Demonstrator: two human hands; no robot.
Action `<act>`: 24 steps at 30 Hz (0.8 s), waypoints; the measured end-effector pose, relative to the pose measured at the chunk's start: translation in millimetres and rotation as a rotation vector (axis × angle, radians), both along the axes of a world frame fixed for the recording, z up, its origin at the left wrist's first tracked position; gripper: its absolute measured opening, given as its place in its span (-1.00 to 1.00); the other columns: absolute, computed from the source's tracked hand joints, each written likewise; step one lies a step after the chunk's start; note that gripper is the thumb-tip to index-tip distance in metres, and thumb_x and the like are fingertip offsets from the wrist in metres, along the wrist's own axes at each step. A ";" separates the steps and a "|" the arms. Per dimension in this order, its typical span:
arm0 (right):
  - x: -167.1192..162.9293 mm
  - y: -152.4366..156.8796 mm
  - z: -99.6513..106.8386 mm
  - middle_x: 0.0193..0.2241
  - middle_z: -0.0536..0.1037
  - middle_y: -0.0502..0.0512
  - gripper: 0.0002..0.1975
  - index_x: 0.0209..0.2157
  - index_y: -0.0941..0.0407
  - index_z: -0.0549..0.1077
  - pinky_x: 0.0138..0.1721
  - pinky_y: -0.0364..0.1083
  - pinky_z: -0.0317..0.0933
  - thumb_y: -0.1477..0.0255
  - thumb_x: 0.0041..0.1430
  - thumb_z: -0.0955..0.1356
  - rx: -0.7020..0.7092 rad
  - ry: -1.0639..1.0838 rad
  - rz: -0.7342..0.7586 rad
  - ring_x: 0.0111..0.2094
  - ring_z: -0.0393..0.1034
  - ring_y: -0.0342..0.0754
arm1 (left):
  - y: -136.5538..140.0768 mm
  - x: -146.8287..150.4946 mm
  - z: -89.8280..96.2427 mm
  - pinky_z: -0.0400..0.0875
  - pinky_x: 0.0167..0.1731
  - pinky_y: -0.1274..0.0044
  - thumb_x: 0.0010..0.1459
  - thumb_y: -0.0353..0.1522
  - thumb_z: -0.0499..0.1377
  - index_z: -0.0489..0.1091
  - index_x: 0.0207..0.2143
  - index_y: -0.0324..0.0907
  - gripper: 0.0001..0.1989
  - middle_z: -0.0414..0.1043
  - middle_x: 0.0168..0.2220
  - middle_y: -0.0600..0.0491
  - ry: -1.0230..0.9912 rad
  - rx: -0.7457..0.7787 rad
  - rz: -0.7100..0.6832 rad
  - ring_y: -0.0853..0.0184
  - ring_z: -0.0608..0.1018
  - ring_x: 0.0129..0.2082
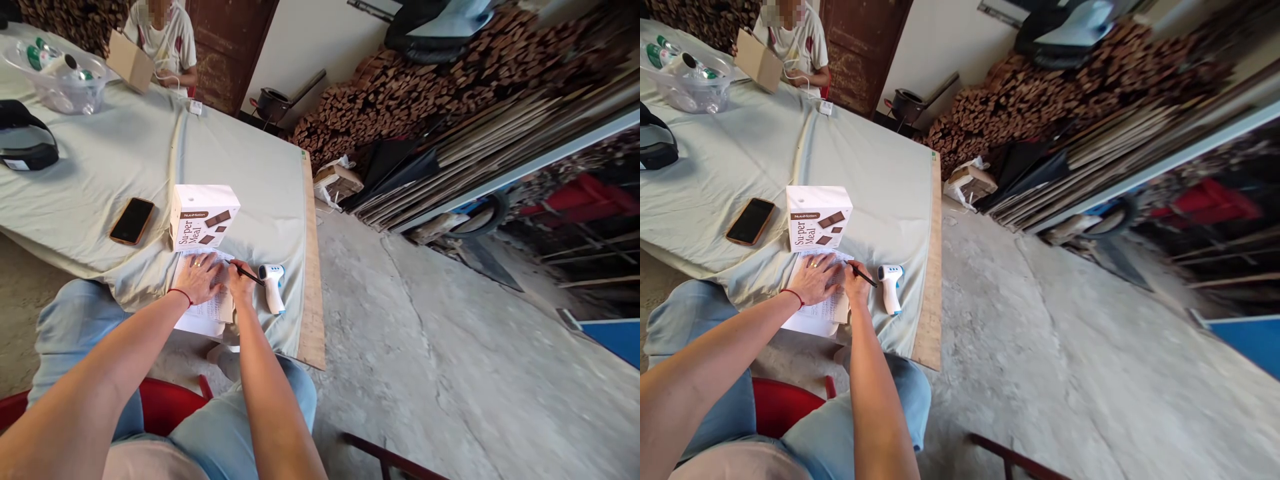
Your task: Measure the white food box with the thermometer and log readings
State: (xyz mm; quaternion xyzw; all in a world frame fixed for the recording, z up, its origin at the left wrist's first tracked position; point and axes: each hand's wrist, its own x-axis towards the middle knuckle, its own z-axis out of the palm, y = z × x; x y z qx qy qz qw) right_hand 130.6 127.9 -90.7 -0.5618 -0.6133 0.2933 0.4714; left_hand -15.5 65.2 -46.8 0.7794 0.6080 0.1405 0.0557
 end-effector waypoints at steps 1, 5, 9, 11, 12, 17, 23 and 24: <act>0.2 0.5 -0.8 -0.34 0.68 0.15 -0.73 -0.28 0.13 0.56 -0.14 -0.01 0.40 0.30 0.13 0.28 0.004 -0.004 0.000 -0.29 0.53 0.02 | 0.0 -0.1 0.1 0.07 0.30 0.02 0.27 -0.21 0.16 0.35 0.24 -0.18 -0.48 0.18 0.38 -0.20 0.003 -0.001 -0.001 -0.09 0.24 0.34; 0.7 2.2 -4.1 -0.32 0.68 0.15 -0.74 -0.27 0.13 0.56 -0.14 -0.02 0.41 0.30 0.15 0.29 0.019 -0.021 -0.002 -0.28 0.54 0.02 | 0.1 -0.1 1.0 0.06 0.31 0.05 0.27 -0.21 0.16 0.34 0.25 -0.17 -0.47 0.17 0.39 -0.18 0.018 -0.008 -0.001 -0.06 0.23 0.34; 0.4 2.4 -6.8 -0.33 0.68 0.15 -0.77 -0.29 0.12 0.55 -0.15 -0.02 0.41 0.32 0.17 0.30 0.036 -0.030 -0.012 -0.29 0.54 0.02 | 0.0 0.0 1.8 0.05 0.32 0.05 0.28 -0.21 0.15 0.33 0.26 -0.19 -0.47 0.15 0.40 -0.19 0.029 -0.016 -0.002 -0.06 0.22 0.35; 0.3 2.3 -7.9 -0.34 0.68 0.15 -0.77 -0.29 0.13 0.55 -0.15 -0.02 0.41 0.32 0.18 0.30 0.043 -0.030 -0.018 -0.30 0.54 0.02 | 0.0 0.1 2.0 0.05 0.32 0.04 0.28 -0.21 0.16 0.32 0.26 -0.20 -0.46 0.14 0.40 -0.20 0.033 -0.019 -0.002 -0.07 0.22 0.35; 0.3 2.4 -8.4 -0.35 0.67 0.15 -0.77 -0.29 0.13 0.55 -0.16 -0.01 0.41 0.32 0.19 0.29 0.046 -0.029 -0.022 -0.31 0.54 0.02 | 0.0 0.2 2.1 0.05 0.32 0.04 0.28 -0.21 0.16 0.32 0.27 -0.21 -0.45 0.14 0.40 -0.20 0.034 -0.020 -0.002 -0.08 0.22 0.35; 0.1 3.4 -10.4 -0.36 0.66 0.13 -0.77 -0.29 0.12 0.54 -0.19 -0.03 0.40 0.31 0.19 0.29 0.058 -0.021 -0.038 -0.31 0.53 0.00 | 0.2 0.0 2.1 0.06 0.31 0.04 0.28 -0.21 0.16 0.32 0.27 -0.21 -0.45 0.14 0.40 -0.21 0.041 -0.019 -0.004 -0.08 0.23 0.35; 0.7 3.7 -10.4 -0.36 0.66 0.13 -0.77 -0.28 0.11 0.54 -0.18 -0.01 0.40 0.32 0.20 0.28 0.064 -0.015 -0.055 -0.30 0.52 0.02 | -0.4 -0.5 1.9 0.07 0.30 0.03 0.28 -0.21 0.14 0.35 0.25 -0.20 -0.48 0.16 0.40 -0.21 0.039 -0.008 -0.009 -0.07 0.23 0.34; 0.6 3.6 -10.2 -0.36 0.66 0.13 -0.77 -0.28 0.11 0.54 -0.18 0.00 0.40 0.32 0.20 0.28 0.065 -0.015 -0.055 -0.30 0.52 0.02 | -0.4 -0.4 1.8 0.07 0.30 0.04 0.28 -0.21 0.14 0.35 0.25 -0.20 -0.48 0.16 0.40 -0.21 0.038 -0.005 -0.007 -0.07 0.23 0.34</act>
